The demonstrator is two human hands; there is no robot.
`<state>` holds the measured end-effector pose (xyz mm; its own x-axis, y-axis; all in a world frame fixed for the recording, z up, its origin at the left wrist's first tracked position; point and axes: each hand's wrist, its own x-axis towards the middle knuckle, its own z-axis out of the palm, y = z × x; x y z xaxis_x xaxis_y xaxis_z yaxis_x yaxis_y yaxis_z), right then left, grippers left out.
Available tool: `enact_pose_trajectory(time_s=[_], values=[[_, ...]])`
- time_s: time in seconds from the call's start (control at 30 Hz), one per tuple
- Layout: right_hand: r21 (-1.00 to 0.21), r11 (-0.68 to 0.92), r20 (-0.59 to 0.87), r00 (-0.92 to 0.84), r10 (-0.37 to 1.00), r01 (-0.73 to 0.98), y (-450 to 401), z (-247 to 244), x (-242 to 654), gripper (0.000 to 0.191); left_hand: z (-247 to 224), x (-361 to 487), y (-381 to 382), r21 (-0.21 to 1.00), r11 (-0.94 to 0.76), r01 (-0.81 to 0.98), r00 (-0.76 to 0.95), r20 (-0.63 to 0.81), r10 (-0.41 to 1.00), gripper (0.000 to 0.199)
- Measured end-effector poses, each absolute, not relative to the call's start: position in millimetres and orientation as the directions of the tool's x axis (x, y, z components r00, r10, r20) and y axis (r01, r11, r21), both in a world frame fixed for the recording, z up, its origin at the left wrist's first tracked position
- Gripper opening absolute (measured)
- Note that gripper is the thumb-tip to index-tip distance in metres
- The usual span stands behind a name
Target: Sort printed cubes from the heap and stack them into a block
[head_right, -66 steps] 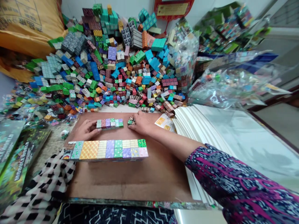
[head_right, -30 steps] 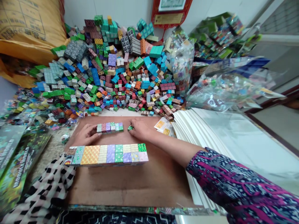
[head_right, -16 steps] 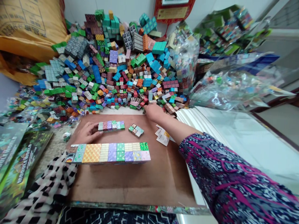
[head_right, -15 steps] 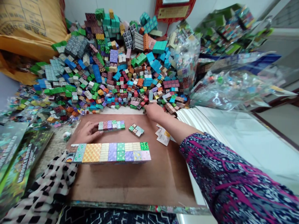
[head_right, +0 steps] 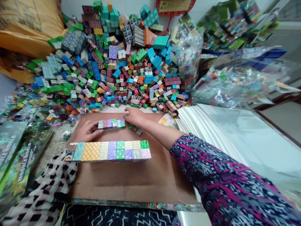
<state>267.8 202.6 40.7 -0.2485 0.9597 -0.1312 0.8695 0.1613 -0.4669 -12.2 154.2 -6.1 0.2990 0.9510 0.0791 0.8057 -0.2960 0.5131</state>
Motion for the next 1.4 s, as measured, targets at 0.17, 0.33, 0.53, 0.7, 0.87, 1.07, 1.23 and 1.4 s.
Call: enact_pose_trajectory(time_s=[0.17, 0.33, 0.53, 0.7, 0.87, 1.07, 1.23, 1.4], values=[[-0.446, 0.189, -0.167, -0.289, 0.943, 0.875, 198.7, 36.0, 269.9, 0.024, -4.7, -10.1, 153.2, 0.518, -0.289, 0.805, 0.295, 0.074, 0.953, 0.06], [-0.469, 0.181, -0.166, -0.288, 0.943, 0.865, 194.3, 26.4, 276.2, 0.026, -1.3, -9.3, 152.4, 0.518, -0.275, 0.81, 0.289, 0.057, 0.956, 0.057], [-0.543, 0.182, -0.196, -0.335, 0.922, 0.82, 185.6, 32.3, 277.7, 0.034, -7.1, -11.2, 153.4, 0.533, -0.274, 0.801, 0.277, 0.076, 0.958, 0.058], [-0.62, 0.187, -0.295, -0.446, 0.845, 0.762, 184.2, 40.2, 282.8, 0.073, -14.5, -14.6, 155.7, 0.543, -0.307, 0.782, 0.293, 0.115, 0.949, 0.058], [-0.612, 0.287, -0.226, -0.51, 0.83, 0.737, 185.5, 34.7, 281.2, 0.048, -16.8, -16.5, 157.9, 0.537, -0.311, 0.784, 0.288, 0.129, 0.949, 0.057], [-0.541, 0.297, -0.223, -0.475, 0.851, 0.787, 184.7, 41.7, 279.9, 0.038, -11.7, -13.8, 156.7, 0.538, -0.309, 0.784, 0.297, 0.112, 0.948, 0.055], [-0.484, 0.3, -0.306, -0.481, 0.822, 0.822, 187.3, 63.7, 307.1, 0.067, -8.3, -11.6, 155.4, 0.521, -0.284, 0.805, 0.287, 0.076, 0.955, 0.057], [-0.303, 0.406, -0.413, -0.503, 0.759, 0.862, 168.2, 68.4, 318.6, 0.082, 0.0, -8.3, 149.1, 0.528, -0.29, 0.798, 0.283, 0.095, 0.954, 0.052]])
